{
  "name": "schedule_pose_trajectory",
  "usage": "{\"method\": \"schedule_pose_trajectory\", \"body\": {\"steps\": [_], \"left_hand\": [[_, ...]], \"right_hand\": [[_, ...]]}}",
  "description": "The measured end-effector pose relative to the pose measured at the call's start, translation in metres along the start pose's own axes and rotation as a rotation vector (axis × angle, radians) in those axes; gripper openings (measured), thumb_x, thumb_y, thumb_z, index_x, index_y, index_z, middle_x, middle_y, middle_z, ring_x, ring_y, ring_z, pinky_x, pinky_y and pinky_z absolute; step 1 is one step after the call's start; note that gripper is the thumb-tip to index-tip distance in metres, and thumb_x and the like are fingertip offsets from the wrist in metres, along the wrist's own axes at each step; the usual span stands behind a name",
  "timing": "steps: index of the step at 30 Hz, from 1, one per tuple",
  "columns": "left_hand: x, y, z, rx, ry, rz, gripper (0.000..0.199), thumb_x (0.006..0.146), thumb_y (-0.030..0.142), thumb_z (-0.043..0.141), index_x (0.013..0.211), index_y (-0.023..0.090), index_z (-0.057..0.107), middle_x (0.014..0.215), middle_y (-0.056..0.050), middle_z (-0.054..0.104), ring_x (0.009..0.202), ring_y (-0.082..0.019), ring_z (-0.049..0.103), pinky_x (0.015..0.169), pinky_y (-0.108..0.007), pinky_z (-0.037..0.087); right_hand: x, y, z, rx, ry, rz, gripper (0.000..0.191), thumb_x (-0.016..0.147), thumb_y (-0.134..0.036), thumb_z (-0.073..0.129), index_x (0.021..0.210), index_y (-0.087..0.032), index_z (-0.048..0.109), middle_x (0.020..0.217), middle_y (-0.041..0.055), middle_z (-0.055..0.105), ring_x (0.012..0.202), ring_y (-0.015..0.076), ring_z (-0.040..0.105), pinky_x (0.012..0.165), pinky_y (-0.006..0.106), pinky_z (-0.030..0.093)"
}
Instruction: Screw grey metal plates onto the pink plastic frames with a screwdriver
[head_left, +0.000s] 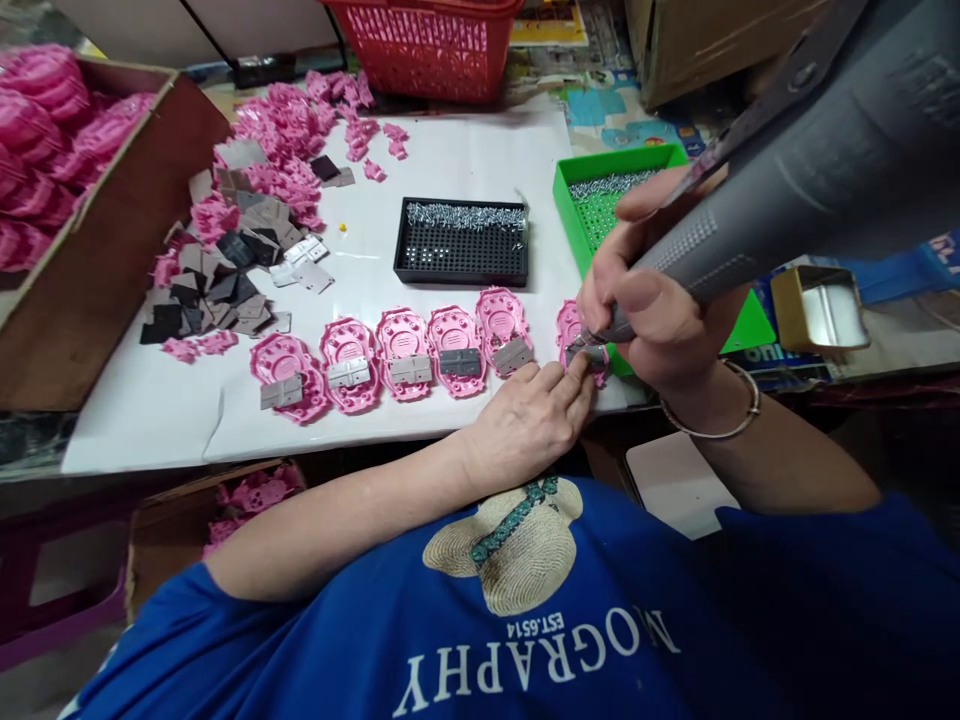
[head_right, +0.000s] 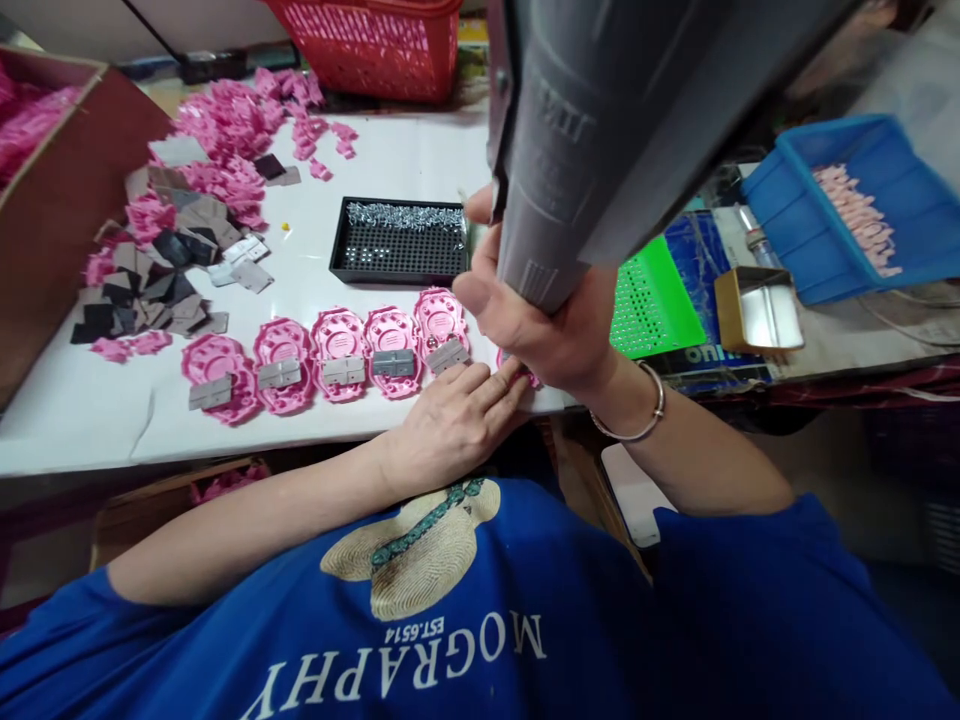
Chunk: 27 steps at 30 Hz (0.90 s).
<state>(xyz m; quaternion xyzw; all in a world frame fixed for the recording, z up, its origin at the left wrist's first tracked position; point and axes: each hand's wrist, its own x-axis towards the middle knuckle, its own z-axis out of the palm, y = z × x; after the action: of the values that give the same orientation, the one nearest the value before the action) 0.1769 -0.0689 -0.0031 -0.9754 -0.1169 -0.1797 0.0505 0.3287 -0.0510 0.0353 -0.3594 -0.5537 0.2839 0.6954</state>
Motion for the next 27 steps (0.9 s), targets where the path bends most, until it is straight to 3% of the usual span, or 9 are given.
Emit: {"method": "schedule_pose_trajectory", "body": {"steps": [3,6,11,15,19,23,27], "left_hand": [[0.001,0.0,-0.001,0.01,-0.007,0.017,0.031,0.1,0.017,0.044,0.122,0.003,0.06,0.13,-0.021,0.063,0.088,-0.022,0.061,0.065,-0.034,0.045],[0.002,0.0,-0.003,0.013,-0.009,0.023,0.032,0.1,0.017,0.045,0.123,0.002,0.06,0.129,-0.02,0.064,0.089,-0.022,0.062,0.066,-0.034,0.046],[0.002,0.002,-0.002,0.019,-0.029,0.004,0.031,0.1,0.02,0.046,0.122,0.005,0.061,0.133,-0.019,0.061,0.091,-0.022,0.063,0.07,-0.033,0.046],[-0.005,-0.007,-0.011,-0.019,0.035,0.005,0.029,0.1,0.023,0.049,0.124,0.01,0.06,0.135,-0.015,0.061,0.088,-0.019,0.061,0.072,-0.032,0.045],[-0.018,-0.028,-0.029,0.04,0.189,-0.148,0.023,0.097,0.025,0.056,0.115,0.014,0.064,0.117,-0.011,0.071,0.091,-0.022,0.058,0.075,-0.036,0.041],[-0.03,-0.045,-0.034,0.07,0.154,-0.235,0.019,0.098,0.031,0.056,0.1,0.016,0.068,0.092,-0.007,0.074,0.08,-0.021,0.056,0.069,-0.035,0.036],[-0.033,-0.047,-0.028,0.073,0.099,-0.24,0.022,0.099,0.03,0.052,0.099,0.016,0.069,0.088,-0.007,0.073,0.079,-0.02,0.054,0.07,-0.035,0.037]], "right_hand": [[0.0,0.003,0.002,-0.004,-0.028,-0.005,0.024,0.072,-0.043,0.075,0.093,-0.037,0.065,0.06,-0.0068,0.049,0.049,0.012,0.048,0.063,0.034,0.054],[0.002,0.006,0.003,0.012,-0.031,-0.027,0.022,0.07,-0.045,0.076,0.086,-0.035,0.064,0.057,-0.0074,0.049,0.048,0.0116,0.05,0.058,0.032,0.054],[0.01,-0.004,0.002,0.126,-0.086,0.01,0.03,0.072,-0.04,0.073,0.1,-0.034,0.065,0.06,-0.0067,0.055,0.039,0.01,0.041,0.035,0.028,0.032],[0.018,-0.025,0.001,0.112,0.046,-0.003,0.024,0.071,-0.033,0.072,0.095,-0.031,0.067,0.058,-0.0064,0.051,0.038,0.0105,0.04,0.034,0.03,0.03],[0.02,-0.034,-0.003,0.025,0.148,0.008,0.024,0.068,-0.035,0.072,0.091,-0.033,0.067,0.059,-0.0059,0.047,0.04,0.0112,0.04,0.035,0.03,0.03],[0.016,-0.031,-0.006,0.014,0.194,-0.012,0.025,0.066,-0.038,0.073,0.09,-0.035,0.068,0.058,-0.0053,0.045,0.041,0.0116,0.039,0.035,0.031,0.029],[0.014,-0.028,-0.009,0.051,0.119,-0.034,0.026,0.071,-0.03,0.071,0.096,-0.029,0.068,0.061,-0.0052,0.048,0.042,0.0102,0.042,0.035,0.029,0.031]]}}
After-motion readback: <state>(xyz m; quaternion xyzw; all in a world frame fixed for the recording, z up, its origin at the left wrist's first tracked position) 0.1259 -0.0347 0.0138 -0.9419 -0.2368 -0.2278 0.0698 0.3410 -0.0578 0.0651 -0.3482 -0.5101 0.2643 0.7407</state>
